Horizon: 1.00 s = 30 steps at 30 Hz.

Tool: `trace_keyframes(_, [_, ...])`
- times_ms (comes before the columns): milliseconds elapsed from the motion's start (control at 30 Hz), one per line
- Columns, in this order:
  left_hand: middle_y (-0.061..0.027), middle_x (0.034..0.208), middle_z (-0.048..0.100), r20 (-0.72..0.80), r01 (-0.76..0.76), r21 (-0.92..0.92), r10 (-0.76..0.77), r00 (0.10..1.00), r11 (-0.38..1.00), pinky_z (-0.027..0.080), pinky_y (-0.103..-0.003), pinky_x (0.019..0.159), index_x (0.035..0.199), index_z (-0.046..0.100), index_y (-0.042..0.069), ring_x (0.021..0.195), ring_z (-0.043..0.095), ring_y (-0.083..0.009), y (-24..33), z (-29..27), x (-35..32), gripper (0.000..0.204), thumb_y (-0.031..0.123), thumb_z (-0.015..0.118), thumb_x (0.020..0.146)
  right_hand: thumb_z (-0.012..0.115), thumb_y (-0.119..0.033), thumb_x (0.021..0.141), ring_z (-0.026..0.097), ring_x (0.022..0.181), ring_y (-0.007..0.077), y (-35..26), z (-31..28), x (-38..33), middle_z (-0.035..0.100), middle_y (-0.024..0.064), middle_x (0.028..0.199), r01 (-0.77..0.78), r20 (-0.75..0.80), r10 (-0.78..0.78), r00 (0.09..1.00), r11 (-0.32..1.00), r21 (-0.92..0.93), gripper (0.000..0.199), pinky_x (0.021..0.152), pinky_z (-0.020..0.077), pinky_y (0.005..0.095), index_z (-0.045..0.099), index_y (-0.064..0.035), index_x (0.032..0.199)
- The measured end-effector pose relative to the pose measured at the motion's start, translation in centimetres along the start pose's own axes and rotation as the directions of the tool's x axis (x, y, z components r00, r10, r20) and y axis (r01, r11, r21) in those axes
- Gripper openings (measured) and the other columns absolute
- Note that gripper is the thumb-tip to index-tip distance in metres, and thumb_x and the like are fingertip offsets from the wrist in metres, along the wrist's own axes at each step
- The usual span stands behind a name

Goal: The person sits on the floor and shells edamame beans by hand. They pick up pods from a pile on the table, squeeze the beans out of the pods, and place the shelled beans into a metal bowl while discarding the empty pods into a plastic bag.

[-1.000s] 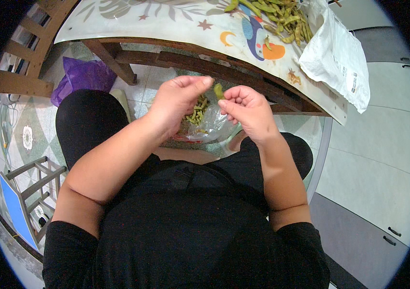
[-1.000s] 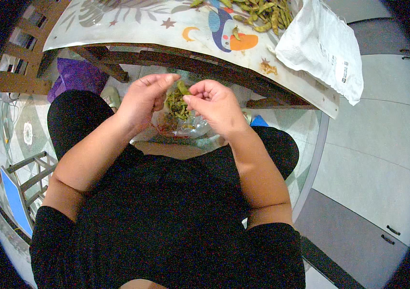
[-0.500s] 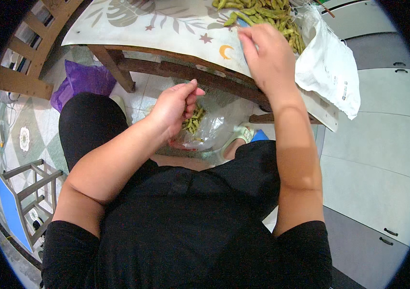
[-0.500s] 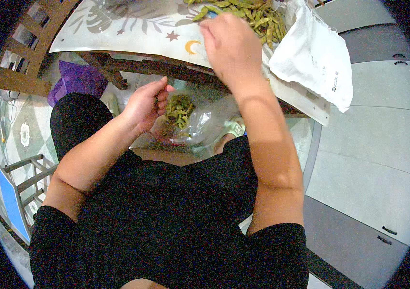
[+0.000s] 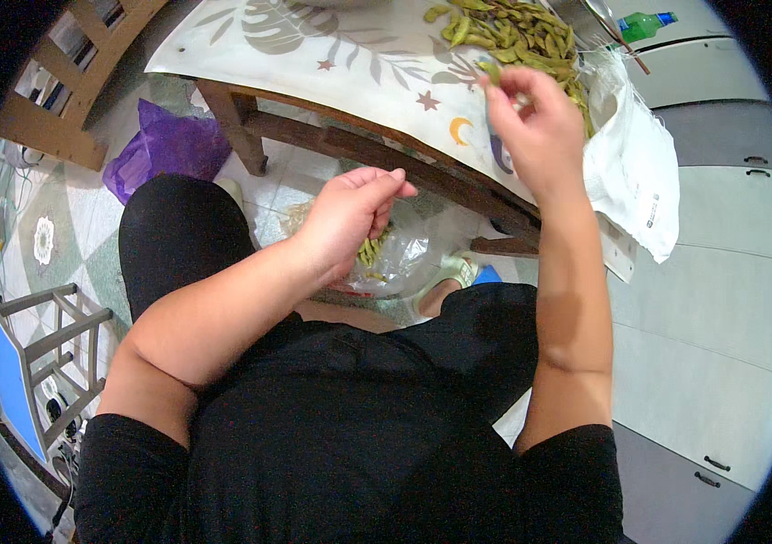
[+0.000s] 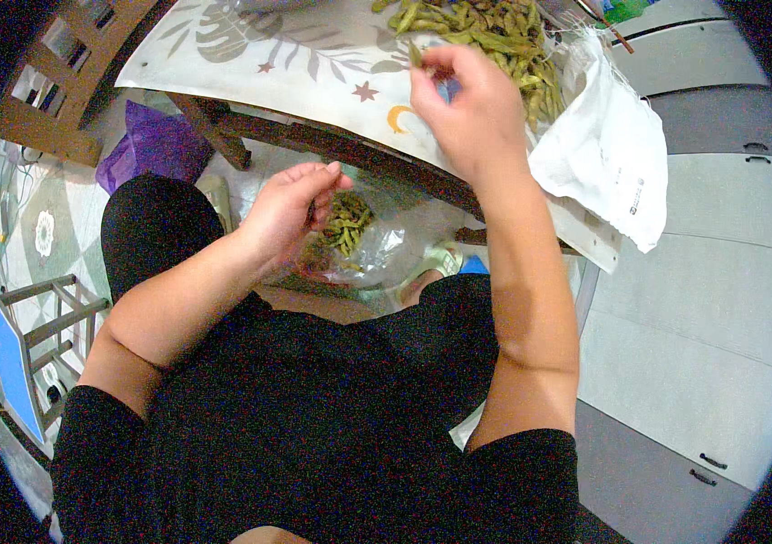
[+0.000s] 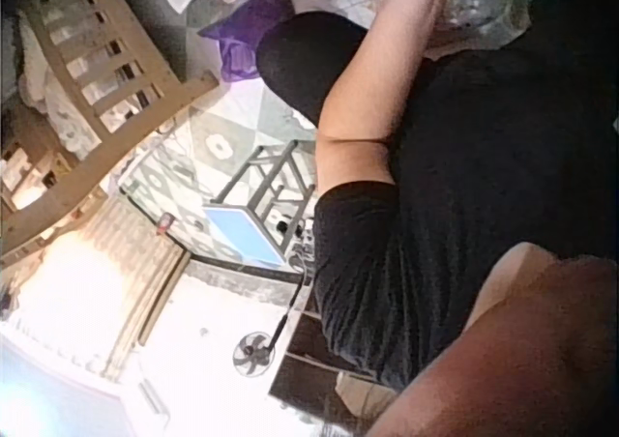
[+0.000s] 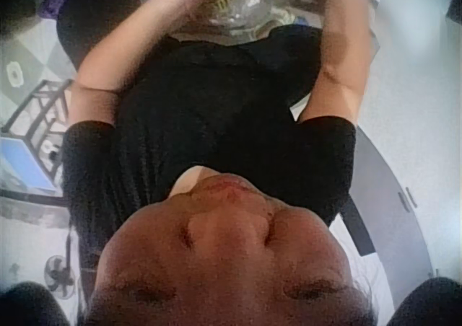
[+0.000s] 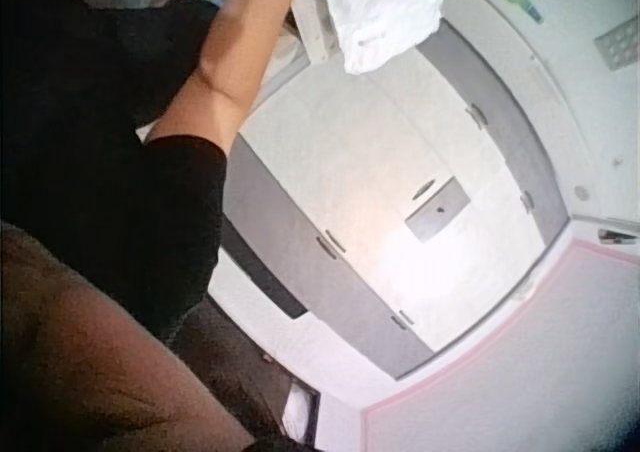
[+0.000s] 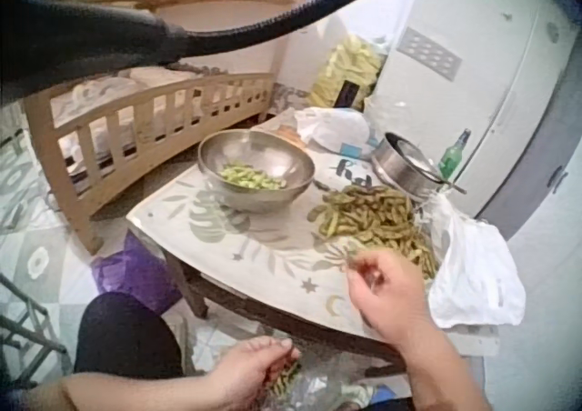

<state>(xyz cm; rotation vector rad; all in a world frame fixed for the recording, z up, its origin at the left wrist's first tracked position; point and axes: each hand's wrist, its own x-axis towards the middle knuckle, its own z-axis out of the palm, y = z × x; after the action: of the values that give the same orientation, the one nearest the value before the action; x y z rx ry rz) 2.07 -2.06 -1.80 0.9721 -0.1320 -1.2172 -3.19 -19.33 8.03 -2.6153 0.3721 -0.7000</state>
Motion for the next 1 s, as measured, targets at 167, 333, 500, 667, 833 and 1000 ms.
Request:
trace_keyframes(167, [0.002, 0.075, 0.055, 0.07, -0.275, 0.058, 0.271, 0.96, 0.96, 0.039, -0.016, 0.062, 0.091, 0.057, 0.002, 0.068, 0.047, -0.0036, 1.5, 1.4, -1.9, 0.018, 0.014, 0.056, 0.078, 0.06, -0.004, 0.072, 0.048, 0.065, 0.0047, -3.9, 0.4, -7.2, 0.053, -0.0011, 0.074, -0.504, 0.352, 0.363, 0.863, 0.588, 0.632, 0.017, 0.058, 0.0404, 0.0172, 0.052, -0.0017, 0.087])
trace_keyframes(333, [-0.0039, 0.087, 0.057, 0.195, -0.284, 0.109, 0.26, 0.946, 0.952, 0.042, -0.024, 0.075, 0.093, 0.055, 0.001, 0.08, 0.052, -0.0106, 0.2, 1.2, -1.3, 0.019, 0.005, 0.059, 0.074, 0.061, -0.004, 0.072, 0.049, 0.067, 0.005, -1.9, 3.2, -10.9, 0.054, 0.0004, 0.077, -0.51, 0.402, 0.32, 0.858, 0.426, 0.747, 0.017, 0.06, 0.0407, 0.0176, 0.053, -0.002, 0.087])
trace_keyframes(500, [-0.0041, 0.085, 0.058, 0.197, -0.194, 0.151, 0.163, 0.967, 0.969, 0.042, -0.022, 0.072, 0.086, 0.055, 0.002, 0.078, 0.051, -0.0085, 0.2, 1.4, -0.8, 0.015, 0.005, 0.061, 0.073, 0.057, 0.001, 0.074, 0.049, 0.076, 0.0082, -1.3, 2.6, -10.9, 0.053, 0.0037, 0.084, -0.472, 0.429, 0.218, 0.876, 0.57, 0.672, 0.012, 0.066, 0.0389, 0.0179, 0.055, 0.0016, 0.085])
trace_keyframes(667, [-0.0075, 0.083, 0.059, 0.26, -0.185, 0.013, 0.175, 0.95, 0.983, 0.044, -0.023, 0.07, 0.078, 0.052, 0.003, 0.076, 0.054, -0.0105, -0.7, 1.8, -0.7, 0.009, 0.002, 0.06, 0.073, 0.057, 0.001, 0.073, 0.05, 0.071, 0.0081, -0.5, 2.3, -11.6, 0.053, 0.0046, 0.083, -0.46, 0.459, 0.143, 0.877, 0.528, 0.714, 0.012, 0.06, 0.0395, 0.018, 0.057, 0.0034, 0.085])
trace_keyframes(833, [-0.0072, 0.082, 0.059, 0.229, -0.23, 0.013, 0.221, 0.948, 0.973, 0.045, -0.024, 0.068, 0.077, 0.053, 0.004, 0.074, 0.055, -0.0109, -1.3, 1.8, -0.7, 0.009, 0.003, 0.06, 0.073, 0.059, -0.005, 0.073, 0.051, 0.064, 0.0078, -0.8, 2.6, -11.9, 0.054, 0.0039, 0.077, -0.57, 0.516, 0.248, 0.82, 0.443, 0.693, 0.011, 0.055, 0.0413, 0.0192, 0.059, 0.0016, 0.082])
trace_keyframes(1000, [-0.0068, 0.081, 0.059, 0.193, -0.265, 0.033, 0.254, 0.948, 0.964, 0.045, -0.023, 0.067, 0.077, 0.054, 0.004, 0.073, 0.055, -0.0105, -1.4, 1.8, -0.9, 0.007, 0.003, 0.06, 0.074, 0.061, -0.01, 0.073, 0.049, 0.058, 0.0056, -1.2, 2.9, -12.1, 0.054, 0.0008, 0.069, -0.612, 0.535, 0.299, 0.791, 0.351, 0.709, 0.012, 0.051, 0.0402, 0.0187, 0.06, -0.0003, 0.079])
